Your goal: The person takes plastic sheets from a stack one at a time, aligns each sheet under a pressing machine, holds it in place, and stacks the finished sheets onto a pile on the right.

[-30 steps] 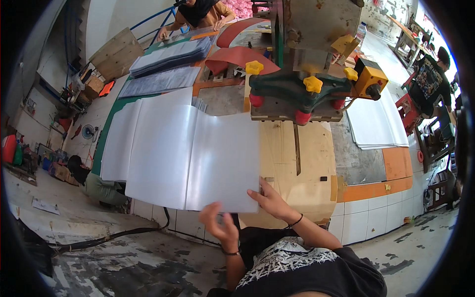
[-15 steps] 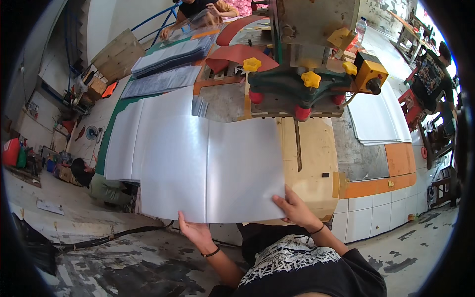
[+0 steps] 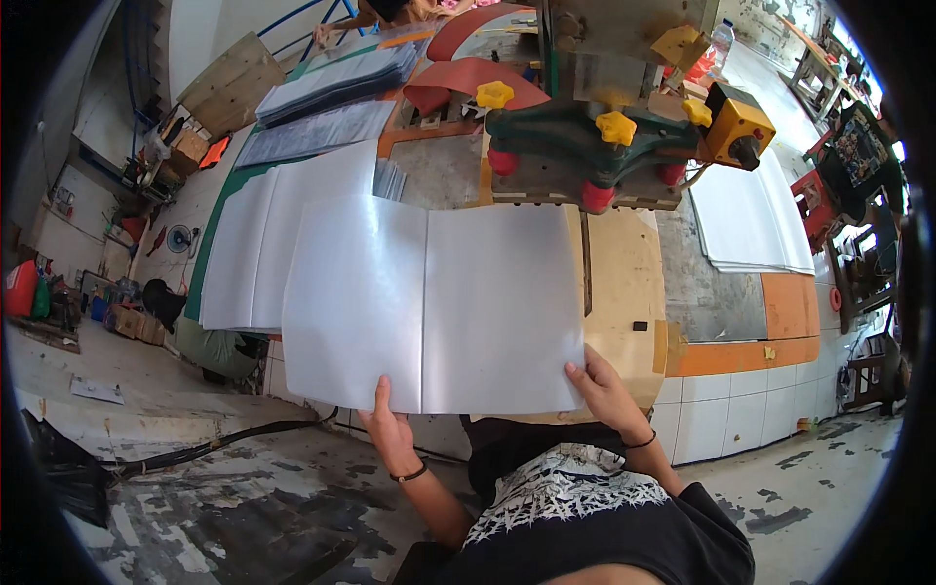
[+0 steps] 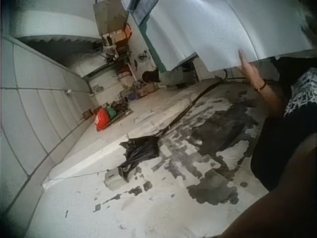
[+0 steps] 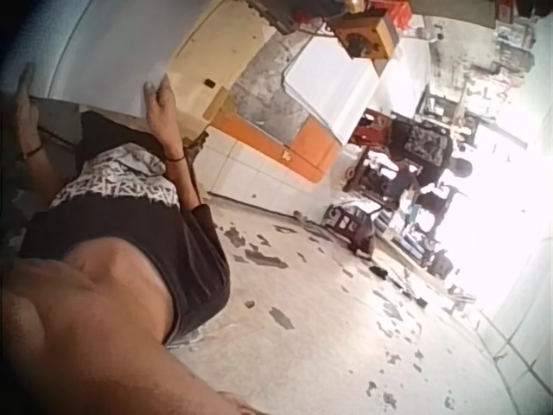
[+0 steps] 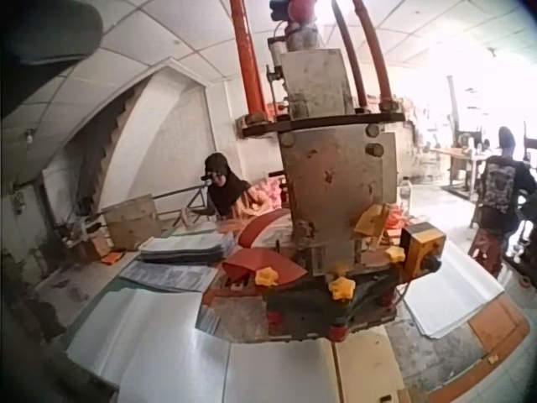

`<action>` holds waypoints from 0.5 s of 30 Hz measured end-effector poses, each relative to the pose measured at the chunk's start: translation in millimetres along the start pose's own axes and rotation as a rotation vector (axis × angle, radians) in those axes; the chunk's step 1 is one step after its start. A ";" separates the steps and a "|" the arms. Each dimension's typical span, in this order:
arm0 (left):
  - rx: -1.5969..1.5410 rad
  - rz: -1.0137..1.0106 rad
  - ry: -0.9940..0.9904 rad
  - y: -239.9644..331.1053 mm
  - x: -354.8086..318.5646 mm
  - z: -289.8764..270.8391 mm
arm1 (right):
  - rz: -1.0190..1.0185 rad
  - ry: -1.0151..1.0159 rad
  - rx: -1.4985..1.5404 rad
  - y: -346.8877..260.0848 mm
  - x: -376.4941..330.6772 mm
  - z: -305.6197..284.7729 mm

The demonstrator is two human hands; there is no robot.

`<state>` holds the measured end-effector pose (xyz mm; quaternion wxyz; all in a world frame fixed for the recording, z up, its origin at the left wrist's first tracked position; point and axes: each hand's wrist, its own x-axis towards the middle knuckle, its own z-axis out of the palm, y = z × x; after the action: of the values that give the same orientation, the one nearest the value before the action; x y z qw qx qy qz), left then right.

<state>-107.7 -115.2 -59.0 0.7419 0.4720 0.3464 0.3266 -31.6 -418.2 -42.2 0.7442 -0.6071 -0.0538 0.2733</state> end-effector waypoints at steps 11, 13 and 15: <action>-0.079 0.039 -0.011 0.2 5.6 -28.6 | 0.226 -0.130 -0.051 -5.9 -19.7 -0.7; -0.203 0.063 -0.034 -2.1 12.2 -36.0 | 0.262 -0.139 -0.049 2.6 -18.7 4.0; -0.157 0.088 -0.038 -5.6 11.0 -36.0 | 0.216 -0.132 -0.048 5.0 -18.1 6.2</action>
<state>-130.4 -91.1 -77.8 0.7681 0.4330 0.2847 0.3761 -51.2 -420.7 -40.7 0.6907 -0.6075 -0.0437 0.3898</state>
